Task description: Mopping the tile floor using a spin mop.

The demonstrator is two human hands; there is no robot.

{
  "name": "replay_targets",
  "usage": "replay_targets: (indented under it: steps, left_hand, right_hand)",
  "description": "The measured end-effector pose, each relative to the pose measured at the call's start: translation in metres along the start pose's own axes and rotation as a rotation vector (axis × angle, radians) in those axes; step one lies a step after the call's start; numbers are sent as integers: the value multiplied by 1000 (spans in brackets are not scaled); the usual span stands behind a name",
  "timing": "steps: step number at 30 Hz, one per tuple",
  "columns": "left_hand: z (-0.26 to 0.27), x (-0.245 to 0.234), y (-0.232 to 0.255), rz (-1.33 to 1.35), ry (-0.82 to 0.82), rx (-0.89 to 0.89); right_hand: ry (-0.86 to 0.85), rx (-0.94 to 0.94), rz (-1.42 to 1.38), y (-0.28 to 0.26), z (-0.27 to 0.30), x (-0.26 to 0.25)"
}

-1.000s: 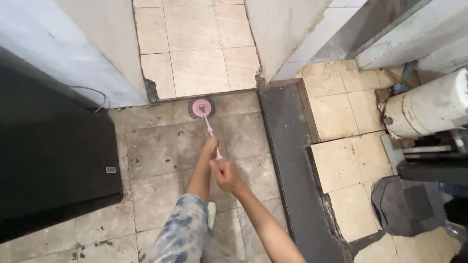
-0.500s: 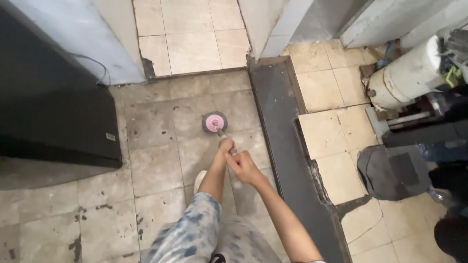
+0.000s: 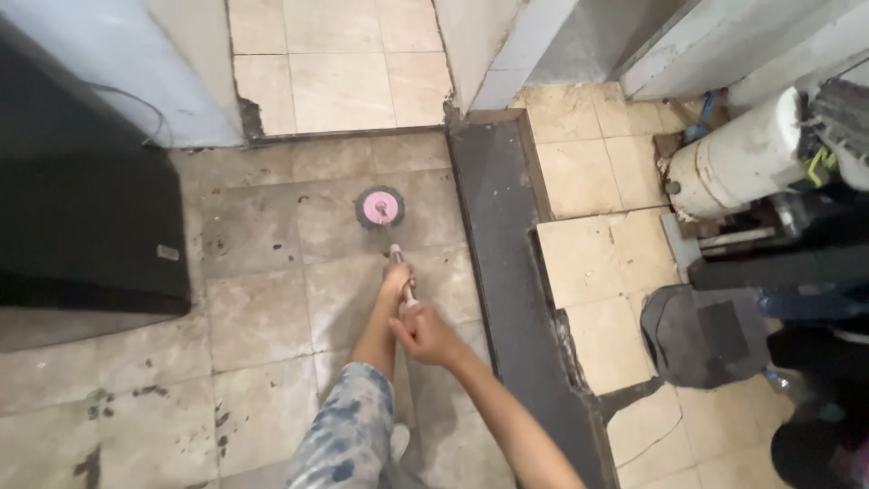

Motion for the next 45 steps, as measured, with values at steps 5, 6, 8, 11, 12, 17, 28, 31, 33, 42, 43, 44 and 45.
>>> replay_targets:
  steps: [5, 6, 8, 11, 12, 17, 28, 31, 33, 42, 43, 44, 45]
  left_hand:
    - [-65, 19, 53, -61, 0, -42]
    - [-79, 21, 65, -64, -1, -37]
    - [-100, 24, 91, -66, 4, 10]
    - [-126, 30, 124, -127, 12, 62]
    - [-131, 28, 132, -185, 20, 62]
    - [-131, 55, 171, -124, -86, 25]
    - [-63, 52, 112, -340, -38, 108]
    - [-29, 72, 72, -210, -187, 82]
    - [-1, 86, 56, -229, -228, 27]
    - [81, 117, -28, -180, -156, 83]
    - [80, 118, -27, -178, -154, 86]
    - [76, 122, -25, -167, -160, 65]
    - [71, 126, -21, -156, -166, 44]
  right_hand:
    - [34, 98, 7, 56, -51, -37]
    - [41, 110, -16, 63, -65, -45]
    - [41, 87, -17, 73, -93, -56]
    - [64, 33, -25, 86, -125, -71]
    - [84, 3, -35, 89, -133, -74]
    - [207, 74, -81, 93, -164, -110]
    - [252, 102, -98, 62, -83, -88]
    - [220, 219, -81, 44, -42, -98]
    - [174, 276, -60, 26, -14, -104]
    - [76, 396, -65, -23, 81, -106]
    - [73, 393, -65, -23, 83, -100]
    - [62, 313, -70, -25, 83, -97]
    - [49, 233, -76, -26, 81, -95]
Point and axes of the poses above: each hand's wrist, its own z-axis away from the middle knuckle, its own x-axis out of the palm, y = z × x, the point moved 4 cm from there along -z, towards the middle knuckle, and after that the axes turned 14 degrees about -z, right-handed, at the moved point
